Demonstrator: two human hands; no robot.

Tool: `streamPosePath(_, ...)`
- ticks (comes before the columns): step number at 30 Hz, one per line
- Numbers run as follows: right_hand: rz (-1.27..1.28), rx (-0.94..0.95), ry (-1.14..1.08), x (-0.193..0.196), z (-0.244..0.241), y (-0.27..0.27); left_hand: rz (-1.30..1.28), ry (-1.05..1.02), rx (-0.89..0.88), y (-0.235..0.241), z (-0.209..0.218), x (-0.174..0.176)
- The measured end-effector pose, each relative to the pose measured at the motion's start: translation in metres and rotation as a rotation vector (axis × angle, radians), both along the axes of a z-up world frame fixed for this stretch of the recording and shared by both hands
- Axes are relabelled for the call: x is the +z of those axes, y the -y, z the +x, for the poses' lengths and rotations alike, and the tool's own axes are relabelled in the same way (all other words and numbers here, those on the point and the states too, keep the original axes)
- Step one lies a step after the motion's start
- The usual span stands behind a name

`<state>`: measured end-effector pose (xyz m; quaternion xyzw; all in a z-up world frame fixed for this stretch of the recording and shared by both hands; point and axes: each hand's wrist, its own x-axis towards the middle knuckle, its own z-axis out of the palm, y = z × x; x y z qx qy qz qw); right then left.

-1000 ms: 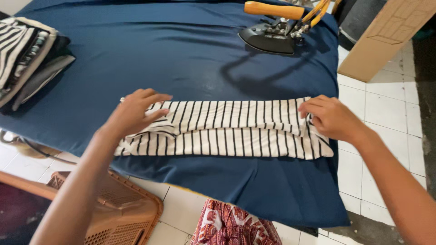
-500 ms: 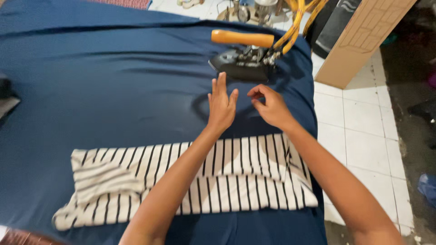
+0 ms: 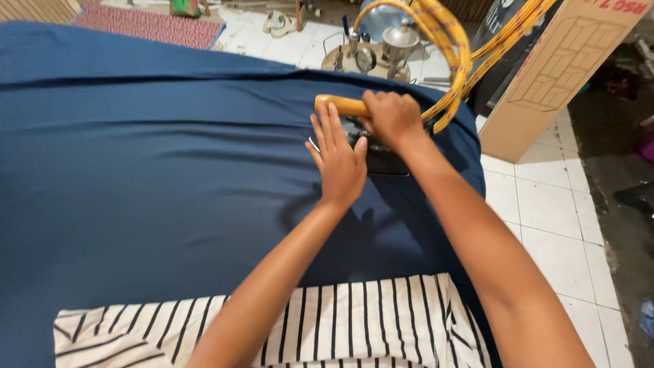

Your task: The person irons a striped t-shirt on a laundry table using a steam iron, repeatedly smoothing the fabric with their hands and pressing different sections. The person then folds the shirt into a rectangular shape and continues to press the folded garment.

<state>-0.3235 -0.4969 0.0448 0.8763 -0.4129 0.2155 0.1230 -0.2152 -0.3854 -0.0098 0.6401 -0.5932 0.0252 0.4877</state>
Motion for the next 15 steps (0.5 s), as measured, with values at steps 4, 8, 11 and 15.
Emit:
streamPosePath(4,0.046,0.001,-0.114,0.006,-0.003,0.001,0.029,0.048,-0.059,-0.051,0.043,0.015)
streamPosePath(8,0.106,0.022,-0.200,0.018,-0.027,-0.049,0.149,0.083,-0.082,-0.129,0.105,0.023)
streamPosePath(11,0.130,0.080,-0.121,0.037,-0.052,-0.109,0.297,0.080,-0.043,-0.198,0.151,0.023)
streamPosePath(15,0.074,0.208,-0.059,0.066,-0.063,-0.192,0.387,0.157,0.067,-0.288,0.192,0.018)
